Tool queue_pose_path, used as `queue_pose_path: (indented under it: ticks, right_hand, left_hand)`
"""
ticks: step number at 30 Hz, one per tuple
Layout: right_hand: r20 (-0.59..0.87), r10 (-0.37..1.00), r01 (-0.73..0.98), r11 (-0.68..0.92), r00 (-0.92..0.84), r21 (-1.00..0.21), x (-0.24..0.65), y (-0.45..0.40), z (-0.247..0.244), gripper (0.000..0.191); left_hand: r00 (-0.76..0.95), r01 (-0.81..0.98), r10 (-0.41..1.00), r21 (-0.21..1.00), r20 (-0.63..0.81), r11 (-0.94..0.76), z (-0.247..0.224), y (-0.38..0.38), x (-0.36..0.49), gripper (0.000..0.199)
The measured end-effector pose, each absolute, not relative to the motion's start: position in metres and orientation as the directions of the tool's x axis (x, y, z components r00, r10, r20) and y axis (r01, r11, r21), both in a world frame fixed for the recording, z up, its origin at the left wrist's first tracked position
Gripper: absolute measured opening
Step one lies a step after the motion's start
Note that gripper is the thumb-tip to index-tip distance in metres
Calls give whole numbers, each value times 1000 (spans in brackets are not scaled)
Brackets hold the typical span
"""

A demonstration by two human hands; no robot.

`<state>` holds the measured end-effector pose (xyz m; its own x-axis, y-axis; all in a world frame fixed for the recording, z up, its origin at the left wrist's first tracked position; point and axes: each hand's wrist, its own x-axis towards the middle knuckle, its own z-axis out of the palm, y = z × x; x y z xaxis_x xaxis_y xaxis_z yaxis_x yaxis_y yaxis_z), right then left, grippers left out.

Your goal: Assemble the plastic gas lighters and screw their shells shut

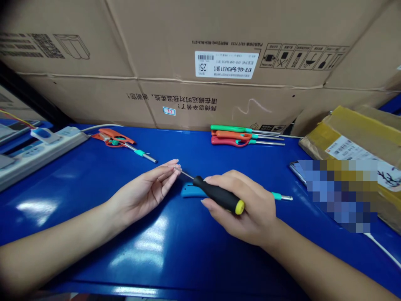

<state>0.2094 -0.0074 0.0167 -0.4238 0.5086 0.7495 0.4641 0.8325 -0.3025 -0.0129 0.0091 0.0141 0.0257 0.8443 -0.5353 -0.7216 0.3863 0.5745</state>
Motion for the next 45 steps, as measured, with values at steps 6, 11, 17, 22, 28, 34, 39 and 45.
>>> queue_pose_path:
  ticks: [6,11,17,22,28,34,39,45]
  right_hand:
    - [758,589,494,766,-281,-411,205,-7,6,21]
    - [712,679,502,685,-178,-528,202,-6,-1,21]
    - [473,879,370,460,-63,-807,200,-3,-5,21]
    - [351,936,216,346,-14,-913,197,0,-7,23]
    - [303,953,133,302,-19,-944,196,3,-2,23]
    - [314,947,129,319,-59,-939,198,4,-3,25]
    - [377,918,206,395,-125,-895,199,2,-2,21]
    - [516,829,345,559,-217,-754,202,1,-3,18]
  left_hand:
    - [1,-733,852,579,-524,358,15,9,-14,23]
    - [-43,-731,868,607,-495,310,11,11,-16,23]
    - [-85,-727,873,629,-480,275,9,13,-17,22]
    - [-91,-729,864,624,-495,280,11,14,-16,23]
    - [-101,-730,861,625,-499,276,12,14,-17,19]
    - [-97,-725,855,625,-509,290,12,14,-17,21]
    - [-89,-730,841,609,-533,309,14,14,-18,21]
    - [-78,-727,841,607,-536,319,15,15,-19,22]
